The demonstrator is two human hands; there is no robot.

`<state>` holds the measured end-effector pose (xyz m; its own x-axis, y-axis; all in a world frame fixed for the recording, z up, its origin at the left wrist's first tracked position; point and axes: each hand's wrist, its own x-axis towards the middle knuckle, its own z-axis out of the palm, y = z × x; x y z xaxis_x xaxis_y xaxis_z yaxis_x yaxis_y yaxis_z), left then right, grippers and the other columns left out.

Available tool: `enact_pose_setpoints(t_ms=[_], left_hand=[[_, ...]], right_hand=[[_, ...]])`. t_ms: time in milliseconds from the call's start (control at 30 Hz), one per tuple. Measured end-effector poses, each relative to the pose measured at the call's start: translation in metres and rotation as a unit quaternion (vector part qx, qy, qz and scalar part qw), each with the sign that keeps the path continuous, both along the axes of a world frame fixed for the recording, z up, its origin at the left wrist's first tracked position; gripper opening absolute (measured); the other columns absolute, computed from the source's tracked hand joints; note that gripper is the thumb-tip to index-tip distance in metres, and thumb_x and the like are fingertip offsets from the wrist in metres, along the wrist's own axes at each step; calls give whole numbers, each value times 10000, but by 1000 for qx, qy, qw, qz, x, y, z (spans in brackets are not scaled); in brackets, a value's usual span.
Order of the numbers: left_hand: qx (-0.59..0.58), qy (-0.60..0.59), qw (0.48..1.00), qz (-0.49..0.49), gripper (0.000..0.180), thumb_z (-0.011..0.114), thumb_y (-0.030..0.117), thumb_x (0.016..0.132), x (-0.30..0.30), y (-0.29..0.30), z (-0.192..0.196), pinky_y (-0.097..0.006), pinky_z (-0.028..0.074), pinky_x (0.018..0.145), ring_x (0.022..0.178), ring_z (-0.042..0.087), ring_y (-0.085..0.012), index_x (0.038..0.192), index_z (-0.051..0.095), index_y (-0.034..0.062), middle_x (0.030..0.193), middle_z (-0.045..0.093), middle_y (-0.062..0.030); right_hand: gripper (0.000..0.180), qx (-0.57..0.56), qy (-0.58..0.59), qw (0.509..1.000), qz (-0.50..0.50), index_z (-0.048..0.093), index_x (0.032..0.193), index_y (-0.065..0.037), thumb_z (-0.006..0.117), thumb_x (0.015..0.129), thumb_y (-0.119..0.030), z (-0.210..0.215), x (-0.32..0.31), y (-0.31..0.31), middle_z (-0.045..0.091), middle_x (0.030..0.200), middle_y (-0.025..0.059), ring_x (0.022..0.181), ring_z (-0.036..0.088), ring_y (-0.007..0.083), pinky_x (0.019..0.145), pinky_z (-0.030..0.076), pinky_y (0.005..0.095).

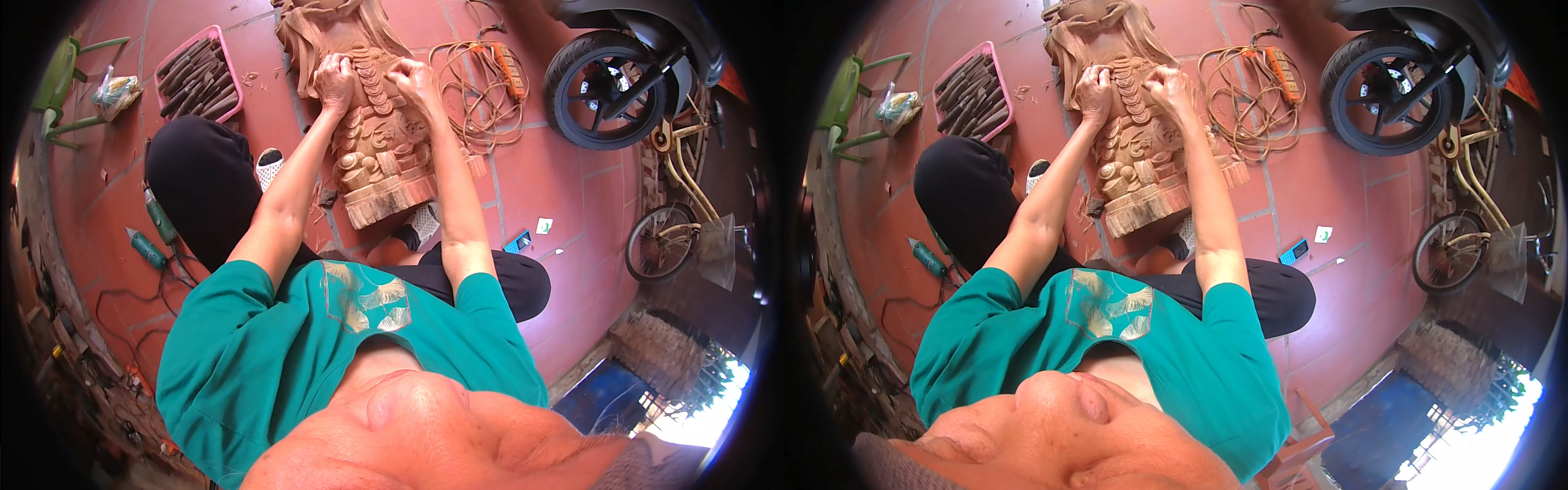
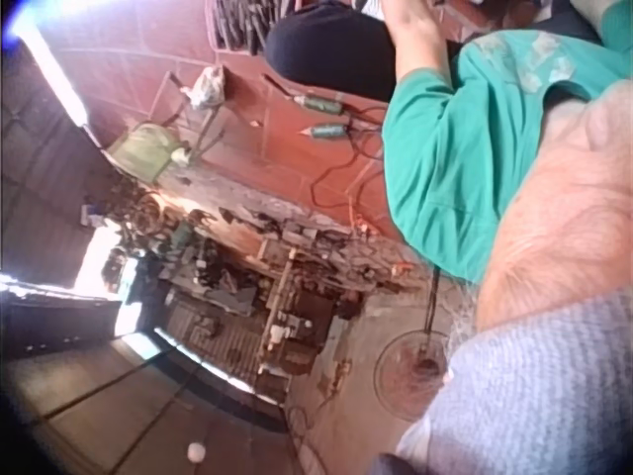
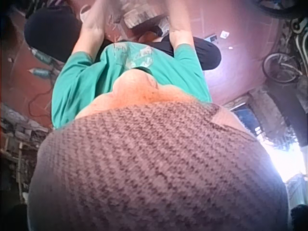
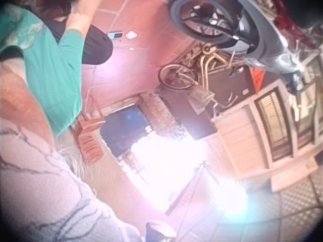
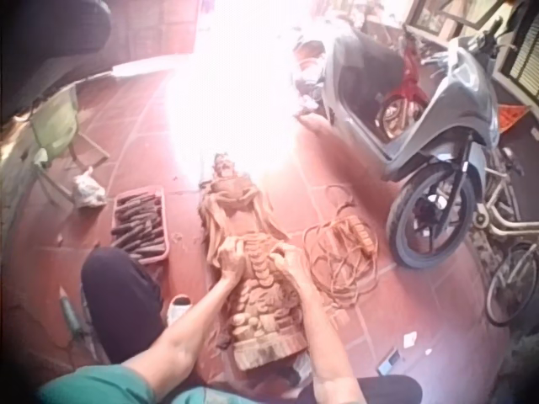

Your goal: The person sits on the floor and carves a wooden sculpture using hand tools. They repeatedly shape and refine the surface of the wood, focusing on detailed areas of the piece.

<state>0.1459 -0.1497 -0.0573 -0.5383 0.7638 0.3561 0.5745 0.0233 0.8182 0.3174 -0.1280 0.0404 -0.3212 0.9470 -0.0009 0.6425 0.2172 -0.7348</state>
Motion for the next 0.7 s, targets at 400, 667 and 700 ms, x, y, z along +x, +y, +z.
enact_pose_setpoints(t_ms=[400,667,700], left_hand=[[-5,2,1000,-4,192,564,187,931,-4,1,-3,-416,504,817,899,662,-331,929,711,64,937,690,-152],[-2,9,1000,-10,200,558,178,933,1,0,0,-417,501,828,903,661,-332,929,715,54,941,691,-155],[-1,7,1000,-10,201,558,178,934,1,1,1,-416,501,830,903,662,-330,930,715,53,941,691,-155]], right_hand=[[159,28,-114,992,37,732,950,-106,693,844,-218,-1,-4,-13,720,854,152,832,706,301,753,537,401],[164,9,-9,999,-50,742,943,-90,706,829,-202,-8,-7,3,725,795,109,738,691,187,681,516,362],[155,28,-6,998,-56,739,938,-88,706,832,-197,-12,-17,1,722,789,111,722,688,193,670,512,362]])
